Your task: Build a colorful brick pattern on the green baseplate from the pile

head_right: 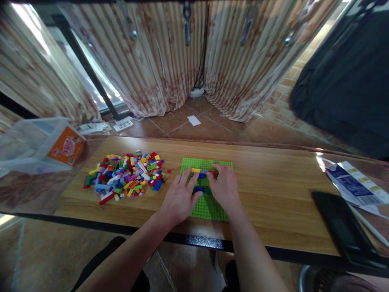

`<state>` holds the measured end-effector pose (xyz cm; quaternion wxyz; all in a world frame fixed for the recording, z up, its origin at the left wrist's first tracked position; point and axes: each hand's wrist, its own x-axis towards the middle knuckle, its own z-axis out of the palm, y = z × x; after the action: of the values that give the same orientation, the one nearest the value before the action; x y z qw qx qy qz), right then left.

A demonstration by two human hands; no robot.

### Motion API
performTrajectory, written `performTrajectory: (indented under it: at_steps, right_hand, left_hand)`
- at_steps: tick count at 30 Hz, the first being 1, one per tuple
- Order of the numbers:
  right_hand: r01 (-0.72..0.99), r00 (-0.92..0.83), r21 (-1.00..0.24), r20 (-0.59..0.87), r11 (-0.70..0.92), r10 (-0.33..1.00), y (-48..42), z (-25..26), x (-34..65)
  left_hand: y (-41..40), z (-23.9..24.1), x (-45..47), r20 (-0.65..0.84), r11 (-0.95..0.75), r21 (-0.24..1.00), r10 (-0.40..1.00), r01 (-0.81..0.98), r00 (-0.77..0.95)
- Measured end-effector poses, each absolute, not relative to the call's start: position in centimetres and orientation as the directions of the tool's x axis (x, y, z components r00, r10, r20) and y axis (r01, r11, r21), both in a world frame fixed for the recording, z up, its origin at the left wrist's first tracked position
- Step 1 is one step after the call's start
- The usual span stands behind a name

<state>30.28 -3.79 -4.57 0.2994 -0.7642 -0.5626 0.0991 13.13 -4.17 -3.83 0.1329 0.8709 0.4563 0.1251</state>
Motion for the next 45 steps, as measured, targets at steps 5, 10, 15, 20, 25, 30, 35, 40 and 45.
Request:
performTrajectory:
  at_steps: [5, 10, 15, 20, 25, 30, 35, 40, 45]
  right_hand:
    - [0.799, 0.341, -0.573, 0.184, -0.181, 0.922, -3.8, -4.6, 30.3]
    - [0.804, 0.324, -0.573, 0.196, -0.16, 0.926, -3.8, -4.7, 30.3]
    - [0.829, 0.307, -0.537, 0.203, -0.156, 0.93, -3.8, -4.7, 30.0]
    - [0.835, 0.306, -0.525, 0.197, -0.163, 0.931, -3.6, -4.8, 29.8]
    - [0.793, 0.37, -0.565, 0.147, -0.229, 0.917, -3.3, -4.6, 29.8]
    - [0.745, 0.396, -0.62, 0.112, -0.247, 0.912, -3.1, -4.8, 30.0]
    - [0.716, 0.421, -0.65, 0.113, -0.253, 0.9, -3.1, -5.4, 30.1]
    - [0.699, 0.438, -0.675, 0.144, -0.235, 0.888, -2.9, -6.0, 30.1]
    - [0.713, 0.446, -0.66, 0.164, -0.238, 0.88, -2.8, -6.2, 30.0]
  left_hand:
    - [-4.2, -3.9, 13.1, 0.1, -0.554, 0.342, 0.825, 0.759, 0.557]
    - [-4.3, -3.9, 13.1, 0.095, -0.547, 0.337, 0.83, 0.766, 0.55]
    - [-4.3, -3.9, 13.2, 0.104, -0.549, 0.335, 0.83, 0.766, 0.549]
    - [-4.3, -3.9, 13.2, 0.099, -0.547, 0.326, 0.831, 0.771, 0.548]
    - [-4.4, -4.1, 13.4, 0.092, -0.546, 0.307, 0.832, 0.779, 0.547]
    - [-4.5, -4.0, 13.6, 0.077, -0.53, 0.304, 0.842, 0.792, 0.534]
    - [-4.5, -3.8, 13.7, 0.059, -0.51, 0.302, 0.854, 0.806, 0.518]
    - [-4.5, -3.6, 13.9, 0.049, -0.5, 0.308, 0.858, 0.81, 0.511]
    - [-4.3, -3.1, 14.1, 0.023, -0.497, 0.303, 0.857, 0.813, 0.515]
